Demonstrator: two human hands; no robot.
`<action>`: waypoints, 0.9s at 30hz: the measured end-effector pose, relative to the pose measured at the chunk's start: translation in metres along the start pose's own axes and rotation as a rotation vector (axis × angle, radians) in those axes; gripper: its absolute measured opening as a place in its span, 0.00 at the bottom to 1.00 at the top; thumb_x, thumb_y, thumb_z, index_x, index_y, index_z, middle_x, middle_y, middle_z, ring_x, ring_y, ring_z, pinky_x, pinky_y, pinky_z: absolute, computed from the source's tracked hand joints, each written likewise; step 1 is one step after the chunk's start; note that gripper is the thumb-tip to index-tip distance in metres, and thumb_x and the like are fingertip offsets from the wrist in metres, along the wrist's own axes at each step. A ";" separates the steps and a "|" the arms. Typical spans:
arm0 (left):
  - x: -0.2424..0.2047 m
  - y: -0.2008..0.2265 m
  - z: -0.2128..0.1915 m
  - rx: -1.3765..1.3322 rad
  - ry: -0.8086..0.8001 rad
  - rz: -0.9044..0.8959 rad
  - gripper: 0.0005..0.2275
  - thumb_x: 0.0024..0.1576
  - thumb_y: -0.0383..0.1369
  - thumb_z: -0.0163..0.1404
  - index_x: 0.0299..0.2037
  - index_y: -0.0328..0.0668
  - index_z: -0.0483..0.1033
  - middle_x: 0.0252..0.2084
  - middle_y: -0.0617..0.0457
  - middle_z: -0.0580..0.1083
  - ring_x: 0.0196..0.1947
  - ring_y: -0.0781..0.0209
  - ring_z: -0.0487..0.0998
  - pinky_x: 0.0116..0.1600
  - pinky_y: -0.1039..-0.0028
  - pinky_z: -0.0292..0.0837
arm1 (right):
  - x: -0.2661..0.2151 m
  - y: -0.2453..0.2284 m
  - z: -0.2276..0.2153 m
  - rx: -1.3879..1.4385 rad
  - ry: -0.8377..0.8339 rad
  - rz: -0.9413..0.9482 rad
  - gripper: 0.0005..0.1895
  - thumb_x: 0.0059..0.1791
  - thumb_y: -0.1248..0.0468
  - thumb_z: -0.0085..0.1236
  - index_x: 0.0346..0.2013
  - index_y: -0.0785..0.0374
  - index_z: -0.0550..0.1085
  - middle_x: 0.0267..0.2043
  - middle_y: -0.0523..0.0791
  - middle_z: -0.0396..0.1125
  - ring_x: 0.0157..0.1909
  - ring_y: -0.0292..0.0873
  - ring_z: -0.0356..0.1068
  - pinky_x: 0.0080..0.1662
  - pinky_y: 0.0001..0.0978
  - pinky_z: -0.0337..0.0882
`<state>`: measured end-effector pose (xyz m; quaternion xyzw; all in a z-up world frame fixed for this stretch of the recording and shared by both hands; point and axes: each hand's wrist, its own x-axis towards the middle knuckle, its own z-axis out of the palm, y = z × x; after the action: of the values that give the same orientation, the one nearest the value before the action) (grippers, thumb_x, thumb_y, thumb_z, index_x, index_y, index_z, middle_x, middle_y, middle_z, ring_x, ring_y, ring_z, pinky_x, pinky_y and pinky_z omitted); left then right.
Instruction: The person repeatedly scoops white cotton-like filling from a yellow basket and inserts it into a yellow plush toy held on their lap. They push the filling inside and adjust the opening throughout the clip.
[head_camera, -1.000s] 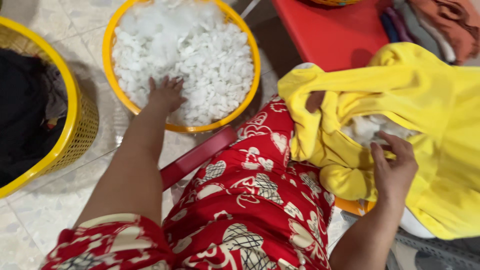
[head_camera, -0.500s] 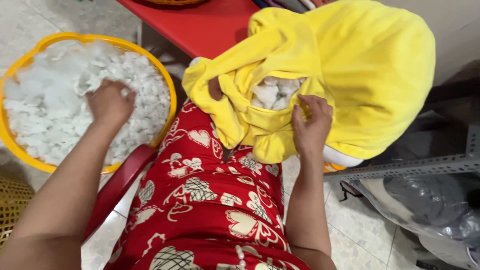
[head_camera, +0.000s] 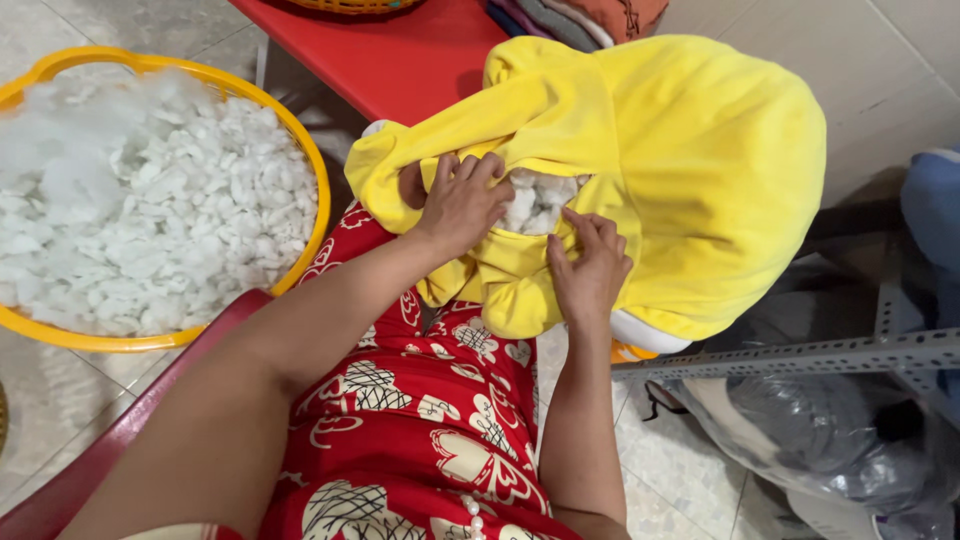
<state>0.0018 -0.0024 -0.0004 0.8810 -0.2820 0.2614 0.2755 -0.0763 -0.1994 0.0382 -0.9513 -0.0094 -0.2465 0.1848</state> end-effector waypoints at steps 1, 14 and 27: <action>0.000 0.001 0.002 -0.047 0.041 -0.044 0.05 0.55 0.36 0.59 0.39 0.52 0.81 0.49 0.56 0.67 0.54 0.58 0.69 0.59 0.57 0.53 | 0.000 -0.001 -0.002 0.009 -0.005 0.002 0.21 0.46 0.57 0.66 0.54 0.50 0.79 0.53 0.43 0.67 0.56 0.47 0.65 0.57 0.45 0.59; -0.010 -0.014 0.025 -0.822 0.172 -0.566 0.05 0.58 0.30 0.57 0.39 0.38 0.79 0.48 0.52 0.70 0.40 0.61 0.76 0.48 0.74 0.73 | 0.003 -0.050 0.012 0.115 0.061 -0.138 0.30 0.42 0.58 0.70 0.58 0.53 0.75 0.61 0.47 0.62 0.65 0.53 0.55 0.62 0.51 0.53; -0.014 0.004 0.018 -1.486 -0.136 -0.730 0.17 0.59 0.39 0.56 0.56 0.47 0.70 0.50 0.59 0.72 0.46 0.70 0.76 0.46 0.77 0.72 | -0.001 -0.052 0.007 0.383 0.047 -0.131 0.31 0.43 0.73 0.62 0.61 0.56 0.75 0.47 0.48 0.73 0.50 0.48 0.73 0.55 0.37 0.71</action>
<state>-0.0053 -0.0119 -0.0203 0.5195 -0.0936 -0.1524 0.8355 -0.0801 -0.1488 0.0501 -0.8901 -0.1137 -0.2737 0.3462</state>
